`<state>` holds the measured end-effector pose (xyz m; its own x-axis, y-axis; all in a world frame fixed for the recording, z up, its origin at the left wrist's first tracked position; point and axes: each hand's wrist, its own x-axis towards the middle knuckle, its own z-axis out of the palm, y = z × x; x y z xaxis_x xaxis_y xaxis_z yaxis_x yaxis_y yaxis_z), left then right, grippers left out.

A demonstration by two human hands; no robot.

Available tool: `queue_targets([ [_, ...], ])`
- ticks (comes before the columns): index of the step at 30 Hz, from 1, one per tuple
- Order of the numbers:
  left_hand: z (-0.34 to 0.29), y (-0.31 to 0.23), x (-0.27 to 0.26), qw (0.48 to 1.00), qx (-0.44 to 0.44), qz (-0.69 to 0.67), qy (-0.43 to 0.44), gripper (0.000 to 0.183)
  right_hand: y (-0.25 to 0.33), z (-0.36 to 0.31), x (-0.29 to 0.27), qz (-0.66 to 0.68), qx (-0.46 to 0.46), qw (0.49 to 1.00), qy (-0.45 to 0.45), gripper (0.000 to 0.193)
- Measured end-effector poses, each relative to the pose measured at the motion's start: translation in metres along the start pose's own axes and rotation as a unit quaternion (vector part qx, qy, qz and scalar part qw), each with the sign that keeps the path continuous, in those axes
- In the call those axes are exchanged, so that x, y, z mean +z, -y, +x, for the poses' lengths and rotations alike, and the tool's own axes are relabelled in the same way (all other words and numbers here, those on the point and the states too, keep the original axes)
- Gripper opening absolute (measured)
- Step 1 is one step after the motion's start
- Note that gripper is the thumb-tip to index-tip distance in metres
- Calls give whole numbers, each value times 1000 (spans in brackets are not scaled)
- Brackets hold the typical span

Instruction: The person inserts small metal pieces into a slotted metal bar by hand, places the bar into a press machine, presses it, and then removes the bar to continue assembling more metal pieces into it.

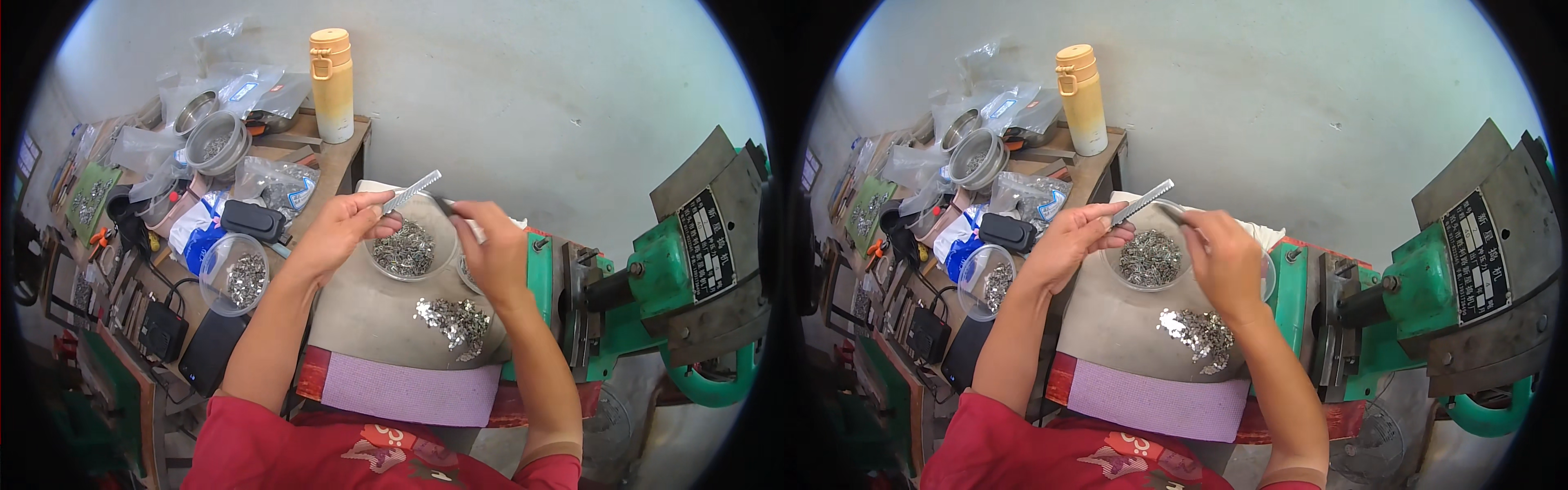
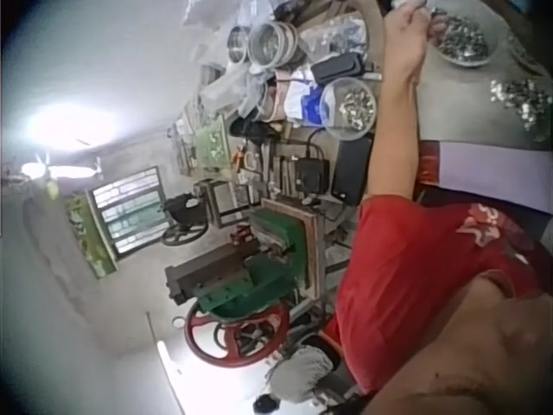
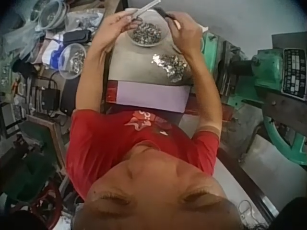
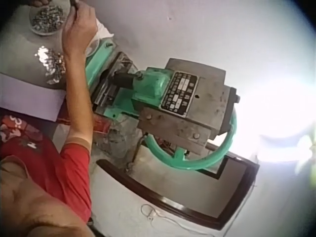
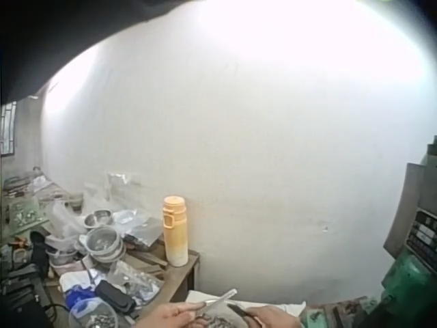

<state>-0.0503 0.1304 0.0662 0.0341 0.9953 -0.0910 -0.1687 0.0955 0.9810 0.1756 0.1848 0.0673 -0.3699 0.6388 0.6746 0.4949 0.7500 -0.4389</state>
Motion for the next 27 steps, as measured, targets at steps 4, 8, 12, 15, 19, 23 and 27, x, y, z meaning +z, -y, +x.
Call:
queue_targets([
  [4,-12,-2,13,994,3,-103,29,49,-1,8,-2,256,213,943,15,8],
  [8,-13,1,16,992,2,-99,72,47,9,14,-2,387,281,873,102,14],
  [12,-10,7,16,994,-20,-79,78,40,19,14,2,385,246,881,122,11],
  [15,-9,8,17,994,6,-76,82,45,21,11,4,354,210,901,137,14],
  [19,-9,4,27,997,21,-65,27,47,21,6,4,265,133,950,100,32],
  [23,-9,11,29,998,37,-52,18,50,32,4,9,218,73,966,117,27],
  [27,-8,14,33,997,69,-30,7,52,34,0,14,219,78,970,75,24],
])
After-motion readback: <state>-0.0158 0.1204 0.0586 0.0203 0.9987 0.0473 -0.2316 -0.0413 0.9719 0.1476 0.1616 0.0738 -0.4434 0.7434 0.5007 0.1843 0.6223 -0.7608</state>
